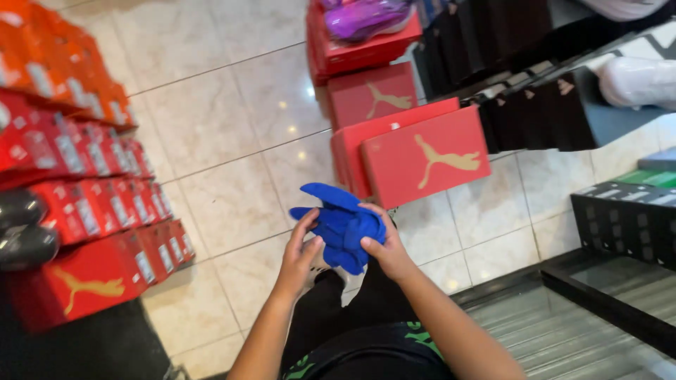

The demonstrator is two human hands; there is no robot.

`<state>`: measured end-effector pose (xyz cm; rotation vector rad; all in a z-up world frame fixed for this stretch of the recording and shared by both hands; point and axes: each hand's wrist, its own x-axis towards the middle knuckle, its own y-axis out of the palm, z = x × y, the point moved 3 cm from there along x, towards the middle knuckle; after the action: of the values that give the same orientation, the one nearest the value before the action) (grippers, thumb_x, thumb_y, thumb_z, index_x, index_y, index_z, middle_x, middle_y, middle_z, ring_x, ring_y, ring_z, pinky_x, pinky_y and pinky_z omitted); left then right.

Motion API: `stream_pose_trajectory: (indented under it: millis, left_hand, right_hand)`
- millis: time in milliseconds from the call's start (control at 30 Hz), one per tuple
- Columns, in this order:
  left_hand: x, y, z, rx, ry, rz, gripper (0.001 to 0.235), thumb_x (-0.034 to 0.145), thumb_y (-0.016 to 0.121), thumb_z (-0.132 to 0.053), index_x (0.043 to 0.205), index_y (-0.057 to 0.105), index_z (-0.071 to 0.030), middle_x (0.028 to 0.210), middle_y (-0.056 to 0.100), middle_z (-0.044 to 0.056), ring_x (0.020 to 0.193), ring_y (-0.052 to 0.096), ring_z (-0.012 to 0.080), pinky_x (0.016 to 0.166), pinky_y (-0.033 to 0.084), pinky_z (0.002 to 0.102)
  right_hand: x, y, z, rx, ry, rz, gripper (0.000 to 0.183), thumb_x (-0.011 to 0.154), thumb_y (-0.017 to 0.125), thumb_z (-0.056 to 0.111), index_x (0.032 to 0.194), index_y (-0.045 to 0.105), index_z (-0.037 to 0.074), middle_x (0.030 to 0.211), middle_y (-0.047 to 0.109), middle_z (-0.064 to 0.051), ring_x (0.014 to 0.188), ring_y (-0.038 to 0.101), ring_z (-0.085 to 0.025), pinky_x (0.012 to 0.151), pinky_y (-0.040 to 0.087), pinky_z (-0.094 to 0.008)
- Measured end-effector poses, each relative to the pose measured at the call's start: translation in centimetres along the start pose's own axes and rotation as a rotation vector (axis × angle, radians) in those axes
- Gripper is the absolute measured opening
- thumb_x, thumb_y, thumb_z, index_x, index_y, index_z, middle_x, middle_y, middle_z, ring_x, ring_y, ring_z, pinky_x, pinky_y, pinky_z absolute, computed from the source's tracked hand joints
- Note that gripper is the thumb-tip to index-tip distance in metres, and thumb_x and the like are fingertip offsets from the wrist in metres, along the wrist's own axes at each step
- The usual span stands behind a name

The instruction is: Wiping down shoes and shoe boxes with a cloth and organizing them

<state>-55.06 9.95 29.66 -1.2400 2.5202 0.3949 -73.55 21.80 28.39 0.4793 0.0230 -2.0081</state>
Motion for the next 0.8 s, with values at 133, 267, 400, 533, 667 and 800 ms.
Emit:
stream_pose_trajectory:
  millis: [133, 267, 400, 533, 667, 800]
  left_hand:
    - [5.4, 9.4, 0.5, -0.03, -0.132, 0.138, 0.069, 0.096, 0.061, -0.032, 0.158, 0.038, -0.012, 0.163, 0.033, 0.016, 0.15, 0.03, 0.031, 0.118, 0.033, 0.048]
    - [9.9, 16.6, 2.2, 0.004, -0.101, 0.022, 0.058, 0.101, 0.055, -0.018, 0.157, 0.04, -0.009, 0.157, 0.042, 0.021, 0.146, 0.038, 0.0303, 0.119, 0.034, 0.045]
    - [14.9, 20.6, 0.4, 0.031, -0.088, 0.005, 0.059, 0.099, 0.062, -0.02, 0.155, 0.045, -0.009, 0.156, 0.046, 0.018, 0.144, 0.041, 0.0283, 0.116, 0.038, 0.043]
    - [20.2, 18.3, -0.7, 0.033, -0.016, -0.026, 0.041, 0.098, 0.063, -0.012, 0.139, 0.061, -0.006, 0.143, 0.06, 0.016, 0.13, 0.058, 0.0291, 0.104, 0.05, 0.04]
    - [27.1, 12.4, -0.2, 0.048, -0.107, -0.277, 0.027, 0.103, 0.056, -0.02, 0.121, 0.072, -0.009, 0.107, 0.074, 0.011, 0.097, 0.066, 0.0177, 0.09, 0.054, 0.033]
    - [37.2, 5.5, 9.9, 0.007, -0.266, -0.382, 0.025, 0.101, 0.055, -0.019, 0.121, 0.067, -0.01, 0.11, 0.074, 0.006, 0.096, 0.066, 0.0112, 0.079, 0.054, 0.022]
  right_hand:
    - [2.2, -6.4, 1.5, 0.138, 0.091, -0.011, 0.081, 0.083, 0.083, 0.026, 0.153, 0.044, 0.013, 0.147, 0.054, -0.016, 0.129, 0.053, -0.024, 0.106, 0.049, -0.042]
    - [6.4, -13.0, 3.2, -0.051, 0.097, 0.016, 0.073, 0.081, 0.084, 0.015, 0.147, 0.052, 0.013, 0.148, 0.051, -0.017, 0.139, 0.045, -0.032, 0.112, 0.039, -0.049]
    - [11.9, -19.3, 4.7, -0.056, 0.099, -0.015, 0.069, 0.079, 0.085, 0.012, 0.141, 0.057, 0.011, 0.146, 0.054, -0.016, 0.14, 0.044, -0.032, 0.114, 0.035, -0.049]
    - [18.9, -23.3, 4.4, 0.168, 0.139, -0.176, 0.078, 0.073, 0.082, 0.038, 0.141, 0.054, 0.013, 0.129, 0.061, -0.012, 0.118, 0.06, -0.024, 0.097, 0.052, -0.04]
    - [25.2, -31.7, -3.4, 0.096, 0.212, -0.336, 0.05, 0.086, 0.07, 0.047, 0.126, 0.06, 0.019, 0.102, 0.064, -0.004, 0.094, 0.064, -0.015, 0.082, 0.058, -0.034]
    - [34.8, -34.8, -4.5, 0.091, 0.481, -0.48, 0.057, 0.089, 0.072, 0.043, 0.14, 0.058, 0.023, 0.127, 0.062, -0.012, 0.11, 0.064, -0.032, 0.096, 0.053, -0.054]
